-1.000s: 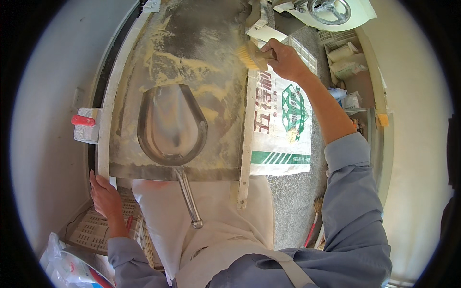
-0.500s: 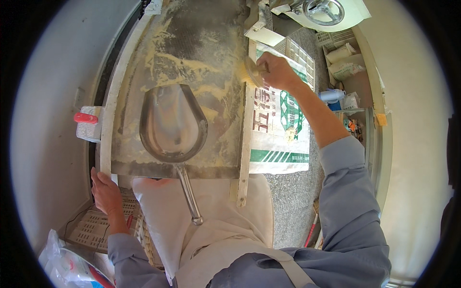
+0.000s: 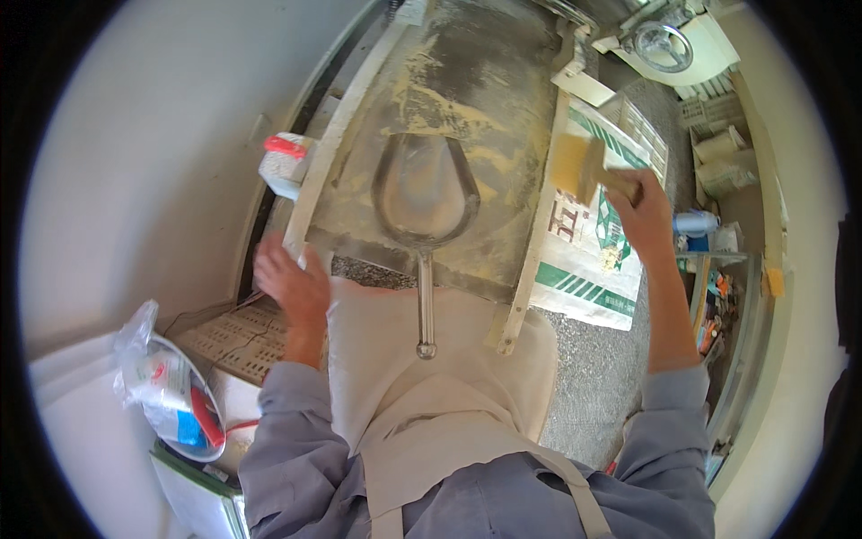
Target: The person cleans a dough sheeter by brushing flour and debris from the machine's surfaces and rollers into a nearby bag. They move a small stool, use a brush to sweep the hopper and roller area, and repeatedly wipe the surfaces while holding the bag open to collect the residue.
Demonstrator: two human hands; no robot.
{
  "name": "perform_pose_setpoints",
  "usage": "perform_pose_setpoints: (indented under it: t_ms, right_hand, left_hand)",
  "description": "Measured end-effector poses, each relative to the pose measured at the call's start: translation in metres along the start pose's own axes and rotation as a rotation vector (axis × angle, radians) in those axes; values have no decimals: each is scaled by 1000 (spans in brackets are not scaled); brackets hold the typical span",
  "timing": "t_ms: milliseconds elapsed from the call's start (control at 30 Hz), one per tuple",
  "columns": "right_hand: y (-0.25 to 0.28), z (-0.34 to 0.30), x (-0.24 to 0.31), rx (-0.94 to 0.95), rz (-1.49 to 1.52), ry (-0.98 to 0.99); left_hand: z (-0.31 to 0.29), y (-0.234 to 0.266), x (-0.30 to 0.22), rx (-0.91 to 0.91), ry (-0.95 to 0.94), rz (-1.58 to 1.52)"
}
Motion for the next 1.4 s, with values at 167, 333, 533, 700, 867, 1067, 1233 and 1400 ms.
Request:
perform_pose_setpoints:
  t_ms: [167,333,533,700,867,1067,1233,1400]
  right_hand:
    - [21,-82,14,-11,254,-250]
    - [25,-132,38,16,360,-253]
    - [32,-147,50,-51,517,-221]
    - [31,-144,75,-47,583,-175]
    - [25,-140,97,-24,651,-118]
    - [31,-145,100,-26,699,-43]
    - [34,-156,88,-34,690,-92]
    - [38,-165,86,-104,607,-127]
  left_hand:
    - [-133,-25,-79,1027,191,-591]
    - [-170,-43,-111,885,423,-814]
    - [-170,21,-125,655,312,-1065]
    - [-161,109,-98,542,240,-1180]
    - [-128,165,-74,144,233,-1589]
    - [-113,187,19,-150,566,-1674]
    - [-127,174,52,-159,877,-1825]
    - [-134,157,84,-161,975,-1923]
Point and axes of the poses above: each hand's wrist, its own z-axis towards the middle knuckle, its own y-axis out of the back of the hand, x = y × z, the point moved 7 cm from there along z, towards the middle knuckle, and after that the axes turned 1 degree about y, right-handed, at the moved point
